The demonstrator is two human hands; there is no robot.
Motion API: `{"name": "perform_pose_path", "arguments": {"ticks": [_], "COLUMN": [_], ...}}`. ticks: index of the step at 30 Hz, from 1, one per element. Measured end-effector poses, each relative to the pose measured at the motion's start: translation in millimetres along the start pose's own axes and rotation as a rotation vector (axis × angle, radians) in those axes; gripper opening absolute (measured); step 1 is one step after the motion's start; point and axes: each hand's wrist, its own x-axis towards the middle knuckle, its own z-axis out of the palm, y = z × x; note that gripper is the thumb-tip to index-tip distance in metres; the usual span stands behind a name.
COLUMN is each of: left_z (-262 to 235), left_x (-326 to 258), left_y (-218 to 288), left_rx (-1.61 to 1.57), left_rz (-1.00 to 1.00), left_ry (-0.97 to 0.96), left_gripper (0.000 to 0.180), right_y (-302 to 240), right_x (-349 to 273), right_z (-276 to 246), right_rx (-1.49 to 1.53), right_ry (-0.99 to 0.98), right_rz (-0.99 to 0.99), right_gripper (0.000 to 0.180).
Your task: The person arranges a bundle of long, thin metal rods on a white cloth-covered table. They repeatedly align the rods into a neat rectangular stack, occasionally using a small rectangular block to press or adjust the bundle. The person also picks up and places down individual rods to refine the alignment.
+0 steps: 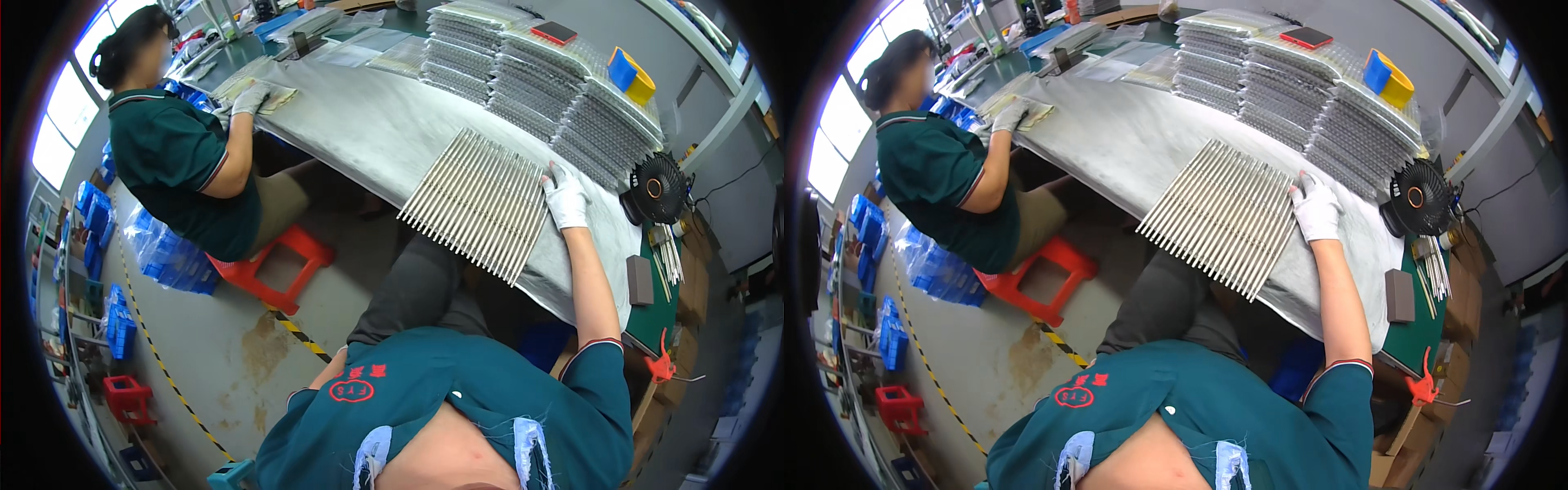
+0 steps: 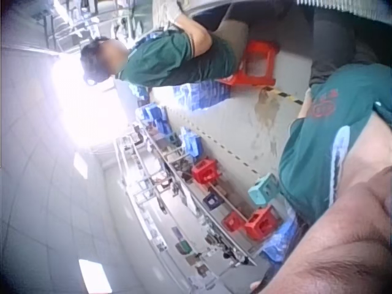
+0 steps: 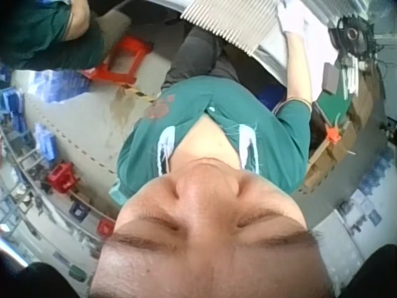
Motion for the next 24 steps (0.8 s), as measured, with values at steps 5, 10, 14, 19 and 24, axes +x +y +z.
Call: {"name": "perform_pose_path", "arguments": {"ticks": [5, 10, 14, 19, 24], "left_z": [-3.5, -10.0, -14.7, -10.4, -7.9], "left_x": [4.1, 11.6, 20.7, 20.4, 17.7], "left_y": [-0.6, 5.7, 15.4, 16.5, 15.3], "left_rx": [0.014, 0.036, 0.060, 0.050, 0.039], "left_rz": [-0.001, 0.010, 0.030, 0.042, 0.064], "left_ry": [-0.007, -0.012, -0.023, -0.022, -0.007], "left_gripper": [0.046, 0.046, 0.045, 0.044, 0.043], "right_y": [5.5, 7.4, 12.6, -0.3, 0.6], "right_x": [2.7, 5.0, 3.8, 8.2, 6.1], "right_z": [3.3, 5.7, 5.1, -4.1, 1.1], "right_rx": [0.038, 0.056, 0.064, 0.173, 0.207], "right_ry": [0.164, 0.264, 0.327, 0.340, 0.414], "right_rz": [-0.053, -0.079, -0.099, -0.100, -0.121], "right_gripper": [0.041, 0.045, 0.048, 0.050, 0.055]}}
